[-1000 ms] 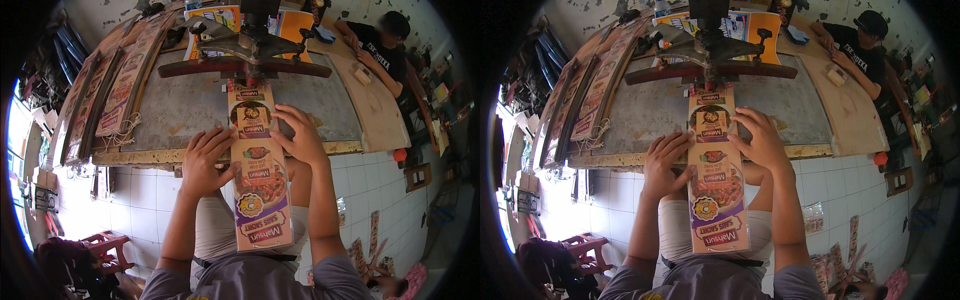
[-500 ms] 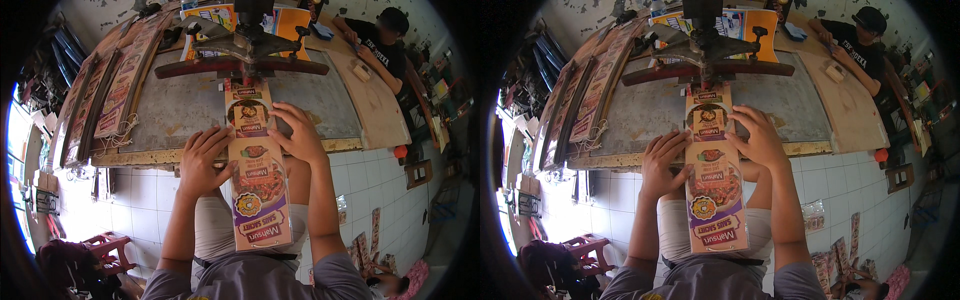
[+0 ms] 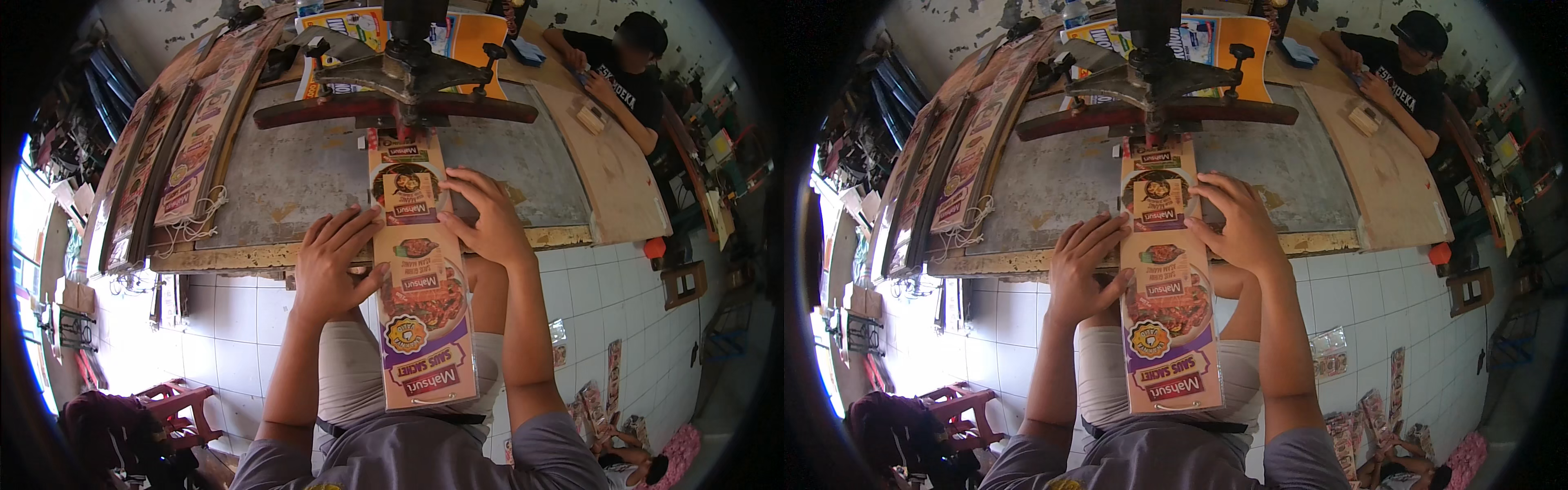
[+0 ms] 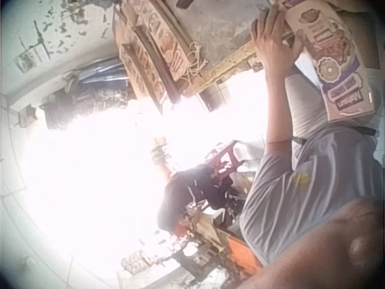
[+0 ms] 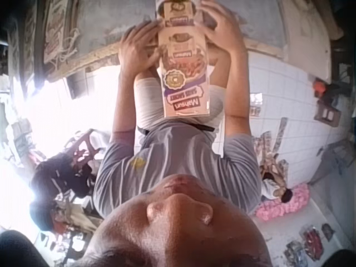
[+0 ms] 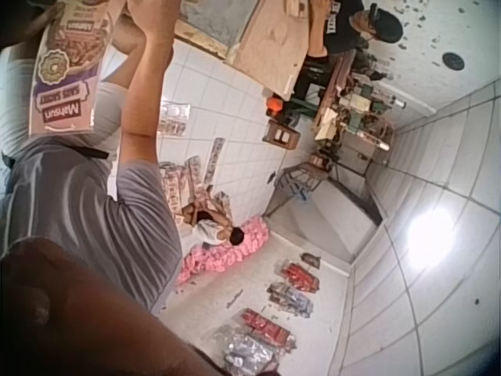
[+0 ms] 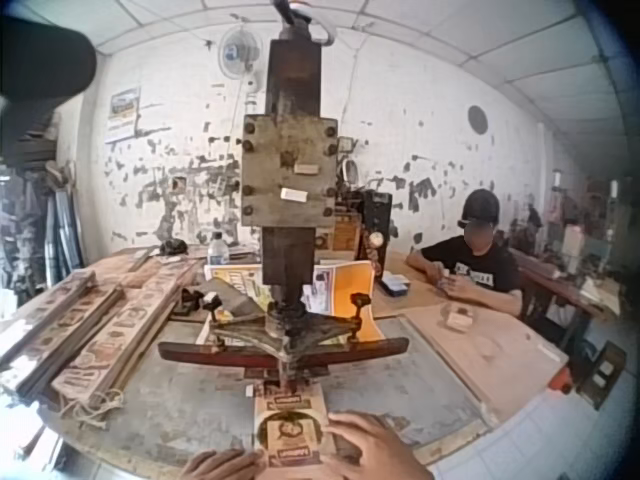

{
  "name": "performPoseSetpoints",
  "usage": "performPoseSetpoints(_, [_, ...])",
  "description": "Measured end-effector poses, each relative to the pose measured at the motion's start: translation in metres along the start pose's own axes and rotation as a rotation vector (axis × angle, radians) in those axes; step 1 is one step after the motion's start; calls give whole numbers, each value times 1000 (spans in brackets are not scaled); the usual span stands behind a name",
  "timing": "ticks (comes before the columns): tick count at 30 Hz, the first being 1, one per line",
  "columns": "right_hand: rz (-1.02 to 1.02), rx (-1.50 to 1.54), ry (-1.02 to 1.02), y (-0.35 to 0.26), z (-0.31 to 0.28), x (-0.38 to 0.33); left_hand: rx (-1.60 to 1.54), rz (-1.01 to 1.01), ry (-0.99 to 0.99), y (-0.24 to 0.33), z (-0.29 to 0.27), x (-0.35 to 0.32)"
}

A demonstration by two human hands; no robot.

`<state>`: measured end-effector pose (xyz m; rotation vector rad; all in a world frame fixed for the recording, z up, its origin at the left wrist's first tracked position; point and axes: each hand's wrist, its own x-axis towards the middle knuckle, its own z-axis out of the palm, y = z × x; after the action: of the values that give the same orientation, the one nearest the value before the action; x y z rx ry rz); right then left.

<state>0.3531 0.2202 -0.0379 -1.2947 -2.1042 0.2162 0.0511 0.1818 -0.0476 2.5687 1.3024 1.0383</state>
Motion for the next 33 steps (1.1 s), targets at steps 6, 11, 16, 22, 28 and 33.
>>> performPoseSetpoints(6, [20,7,-6,0,1,-1,7,-1,-5,0,0,0])
performPoseSetpoints(11, [7,9,-5,0,0,0,4,1,1,0,0,-1])
performPoseSetpoints(16, [12,3,0,0,0,0,6,-1,-2,-1,1,-1])
performPoseSetpoints(22, [10,2,-1,0,0,0,5,-7,-1,0,1,-1])
performPoseSetpoints(28, [-8,-9,6,0,-1,0,15,-4,11,-1,1,-1])
performPoseSetpoints(33, [0,-10,5,-1,-1,0,4,-10,21,-1,2,-1])
